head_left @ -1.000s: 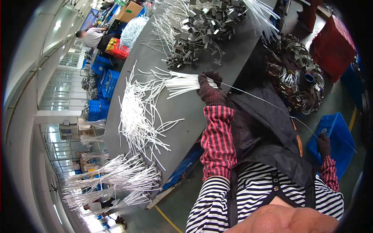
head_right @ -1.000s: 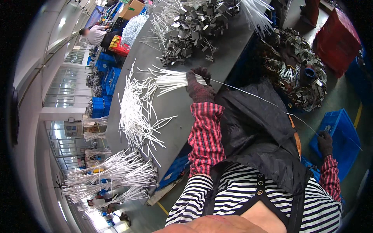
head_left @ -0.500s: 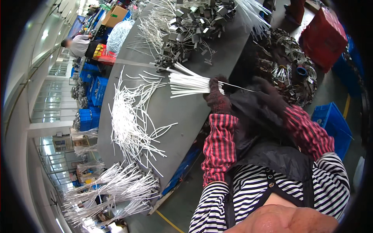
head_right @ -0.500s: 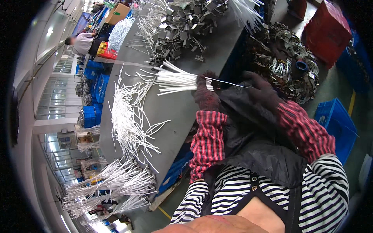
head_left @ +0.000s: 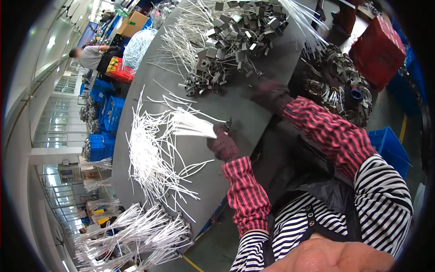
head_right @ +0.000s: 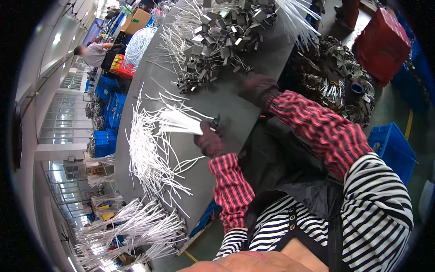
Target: Gathering and bundling white electrical wire components on a production workbench.
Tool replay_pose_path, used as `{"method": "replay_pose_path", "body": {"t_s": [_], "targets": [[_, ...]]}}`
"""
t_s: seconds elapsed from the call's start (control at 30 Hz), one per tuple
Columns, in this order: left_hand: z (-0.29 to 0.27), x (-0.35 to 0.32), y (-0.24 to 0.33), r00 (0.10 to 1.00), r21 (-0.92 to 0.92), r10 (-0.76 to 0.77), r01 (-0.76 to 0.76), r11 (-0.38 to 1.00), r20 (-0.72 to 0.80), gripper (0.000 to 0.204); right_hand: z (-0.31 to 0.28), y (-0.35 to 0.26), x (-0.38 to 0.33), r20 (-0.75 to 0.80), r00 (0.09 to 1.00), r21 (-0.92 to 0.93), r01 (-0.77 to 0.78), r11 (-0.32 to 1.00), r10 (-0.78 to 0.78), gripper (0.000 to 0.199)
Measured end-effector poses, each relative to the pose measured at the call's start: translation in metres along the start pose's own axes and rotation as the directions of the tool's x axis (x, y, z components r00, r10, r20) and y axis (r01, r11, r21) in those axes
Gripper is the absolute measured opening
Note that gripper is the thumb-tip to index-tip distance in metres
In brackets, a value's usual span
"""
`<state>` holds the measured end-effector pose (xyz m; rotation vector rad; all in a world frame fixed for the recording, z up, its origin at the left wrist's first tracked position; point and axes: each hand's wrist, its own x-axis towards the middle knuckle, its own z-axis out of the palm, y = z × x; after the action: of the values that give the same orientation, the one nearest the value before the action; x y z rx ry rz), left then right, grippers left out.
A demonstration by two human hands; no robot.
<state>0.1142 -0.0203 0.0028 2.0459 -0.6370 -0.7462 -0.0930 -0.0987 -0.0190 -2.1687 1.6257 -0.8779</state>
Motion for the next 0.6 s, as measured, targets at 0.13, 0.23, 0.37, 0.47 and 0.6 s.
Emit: {"method": "replay_pose_path", "body": {"t_s": [0.13,0.23,0.37,0.47,0.6], "targets": [[-0.021,-0.011,0.004,0.999,-0.327,0.031,-0.037,0.944,-0.024,0.032,0.015,0.009,0.015,-0.03,0.999,-0.064,-0.042,0.997,0.041,0.025],[-0.017,-0.029,0.013,0.958,-0.659,0.156,0.042,0.751,0.239,0.024,0.0,0.003,-0.021,0.044,0.991,-0.028,-0.122,0.992,0.123,0.021],[0.022,-0.065,0.023,0.617,-0.209,0.609,-0.597,0.775,0.498,0.02,-0.04,-0.011,-0.075,0.145,0.974,0.483,-0.223,0.847,0.174,0.02],[0.062,-0.088,0.039,0.671,-0.223,0.224,-0.09,0.971,0.706,0.019,-0.075,-0.016,-0.109,0.072,0.997,0.621,-0.059,0.782,0.019,0.021],[0.105,-0.129,0.047,0.764,-0.497,-0.019,0.439,0.749,0.645,0.023,-0.117,-0.016,-0.172,0.145,0.989,0.498,-0.043,0.866,-0.034,0.027]]}}
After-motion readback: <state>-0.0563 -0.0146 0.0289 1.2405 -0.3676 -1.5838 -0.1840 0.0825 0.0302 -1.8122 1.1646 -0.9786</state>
